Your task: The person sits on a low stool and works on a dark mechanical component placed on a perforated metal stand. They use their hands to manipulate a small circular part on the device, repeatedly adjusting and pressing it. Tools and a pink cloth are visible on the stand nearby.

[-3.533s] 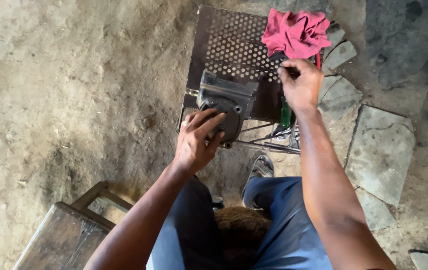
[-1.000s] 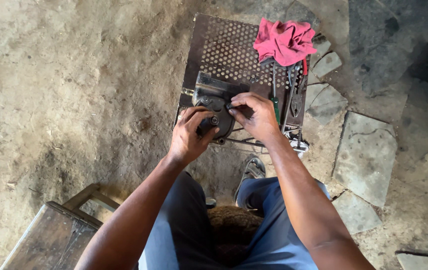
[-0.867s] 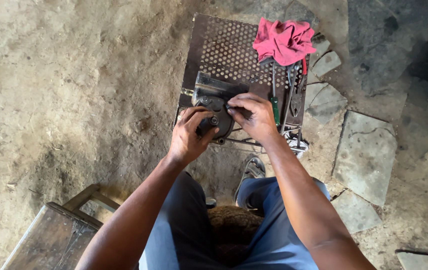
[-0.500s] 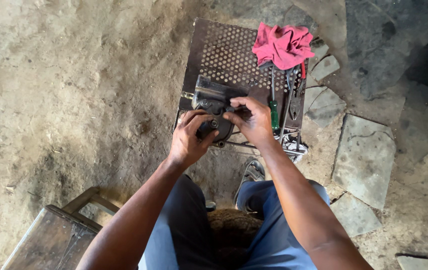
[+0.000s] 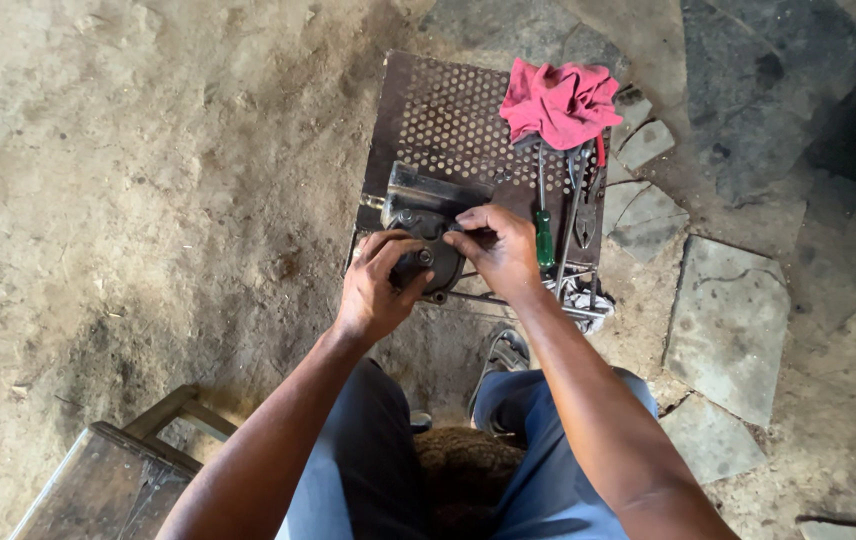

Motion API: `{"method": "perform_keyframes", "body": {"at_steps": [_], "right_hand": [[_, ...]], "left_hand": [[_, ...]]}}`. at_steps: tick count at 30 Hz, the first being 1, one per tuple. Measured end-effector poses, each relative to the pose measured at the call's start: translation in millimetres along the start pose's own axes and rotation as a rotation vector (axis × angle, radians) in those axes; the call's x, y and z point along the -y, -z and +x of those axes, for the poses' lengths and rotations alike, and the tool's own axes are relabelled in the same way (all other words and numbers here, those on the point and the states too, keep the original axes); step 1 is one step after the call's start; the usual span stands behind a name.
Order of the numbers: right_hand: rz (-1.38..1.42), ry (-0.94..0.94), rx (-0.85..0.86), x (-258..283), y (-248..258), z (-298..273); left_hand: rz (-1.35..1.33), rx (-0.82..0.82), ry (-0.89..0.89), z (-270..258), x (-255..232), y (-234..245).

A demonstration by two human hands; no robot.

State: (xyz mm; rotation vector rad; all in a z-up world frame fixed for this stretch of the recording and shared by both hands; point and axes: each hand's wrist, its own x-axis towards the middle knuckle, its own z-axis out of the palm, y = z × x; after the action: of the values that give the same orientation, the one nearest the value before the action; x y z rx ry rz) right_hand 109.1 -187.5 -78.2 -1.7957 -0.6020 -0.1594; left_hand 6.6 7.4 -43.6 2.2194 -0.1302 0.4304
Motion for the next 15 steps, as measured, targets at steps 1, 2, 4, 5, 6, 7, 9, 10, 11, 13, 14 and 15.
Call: {"method": "perform_keyframes", "body": {"at_steps": [1,2,4,5,6,7,9,10,11,13,14,15], "right_hand": [[-0.018,-0.048,0.009,0,-1,0],[-0.037,-0.096,0.019,2,-1,-1],[-0.078,-0.020,0.058,5,4,1],[-0.102,0.104,0.090,7,10,4],[-0.128,0.236,0.114,8,14,10],[-0.101,0.228,0.105,11,15,13],[-0.045,0.203,0.094,15,12,8],[-0.026,0.158,0.085,15,11,6],[-0.007,0.112,0.076,13,9,5],[0.005,0.057,0.051,8,5,3],[-0.003,0.046,0.036,6,4,2],[-0.011,0.035,0.022,4,2,1]], "left_hand": [[-0.006,0.003,0.009,1,0,0],[-0.012,0.006,0.018,1,0,0],[-0.019,0.009,0.024,0,1,-1],[-0.019,0.009,0.021,-1,0,0],[-0.017,0.006,0.006,3,1,0],[-0.020,-0.005,0.007,4,-1,1],[-0.028,-0.023,0.018,3,-4,1],[-0.023,-0.026,0.010,2,-5,0],[-0.017,-0.028,0.002,2,-5,0],[-0.018,-0.029,-0.003,3,-4,0],[-0.025,-0.028,0.003,3,-4,0],[-0.031,-0.027,0.009,3,-4,0]]}}
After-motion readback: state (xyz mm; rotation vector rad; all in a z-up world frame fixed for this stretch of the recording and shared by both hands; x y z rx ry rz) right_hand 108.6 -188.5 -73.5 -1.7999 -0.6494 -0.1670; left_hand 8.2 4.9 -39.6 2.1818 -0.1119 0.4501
